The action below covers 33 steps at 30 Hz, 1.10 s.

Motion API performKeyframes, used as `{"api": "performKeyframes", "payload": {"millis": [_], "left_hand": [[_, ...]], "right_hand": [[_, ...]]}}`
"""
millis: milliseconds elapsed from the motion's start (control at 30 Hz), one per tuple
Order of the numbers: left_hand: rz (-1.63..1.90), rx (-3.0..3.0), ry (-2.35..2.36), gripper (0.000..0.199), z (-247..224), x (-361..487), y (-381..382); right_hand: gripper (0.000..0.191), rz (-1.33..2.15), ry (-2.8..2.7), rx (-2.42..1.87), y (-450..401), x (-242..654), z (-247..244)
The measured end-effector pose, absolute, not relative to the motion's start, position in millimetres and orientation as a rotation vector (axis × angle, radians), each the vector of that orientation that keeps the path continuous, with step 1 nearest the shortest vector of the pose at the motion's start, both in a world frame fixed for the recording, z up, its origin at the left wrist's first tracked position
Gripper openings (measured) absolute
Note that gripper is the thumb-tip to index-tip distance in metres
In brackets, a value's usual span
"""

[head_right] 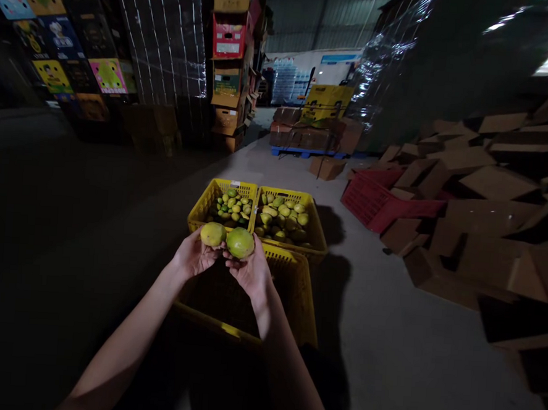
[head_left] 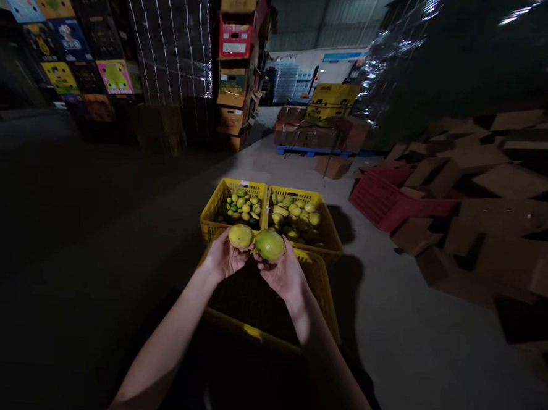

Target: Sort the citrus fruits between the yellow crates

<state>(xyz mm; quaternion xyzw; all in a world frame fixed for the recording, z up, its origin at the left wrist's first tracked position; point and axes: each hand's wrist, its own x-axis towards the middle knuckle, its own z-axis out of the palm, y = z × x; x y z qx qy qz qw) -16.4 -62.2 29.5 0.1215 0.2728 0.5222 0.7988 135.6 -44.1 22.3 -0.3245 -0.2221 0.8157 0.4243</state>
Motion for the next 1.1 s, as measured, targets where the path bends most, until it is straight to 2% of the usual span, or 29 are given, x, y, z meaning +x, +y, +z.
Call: {"api": "performKeyframes", "payload": {"millis": [200,433,600,767,833,900,967,1033,1100], "left_hand": [[1.099,0.289,0.598,0.053,27.3,-16.7,-61.3],[1.096,0.309,0.623,0.050,30.7,-18.0,-62.0],[1.108,0.345,0.684,0.057,30.1,-18.9,-60.7],[1.252,0.523,0.883,0.050,30.6,-20.8,-63.6],[1.379,0.684,0.956,0.060,28.9,-22.7,-65.3],[1.553,0.859,1.009,0.071,25.4,-25.1,-66.0],[1.711,1.007,1.079,0.072,21.4,-28.0,-65.9],[1.770,1.125,1.154,0.069,19.0,-30.7,-66.0],[1.750,1.207,1.195,0.066,19.1,-32.8,-67.6]], "right_hand": [[0.046,2.008,-0.564,-0.811,-46.4,132.0,25.8],[0.050,1.993,-0.604,-0.854,-45.4,130.1,22.9],[0.050,1.989,-0.632,-0.841,-44.7,127.7,20.7],[0.036,1.931,-0.801,-0.756,-45.3,129.7,22.0],[0.038,1.831,-0.852,-0.765,-45.6,131.9,21.9],[0.056,1.657,-0.916,-0.822,-45.5,134.2,20.5],[0.072,1.421,-0.997,-0.916,-44.8,136.1,17.9],[0.076,1.163,-1.090,-0.986,-43.6,137.7,14.4],[0.072,0.952,-1.191,-1.000,-42.5,139.1,11.4]]}}
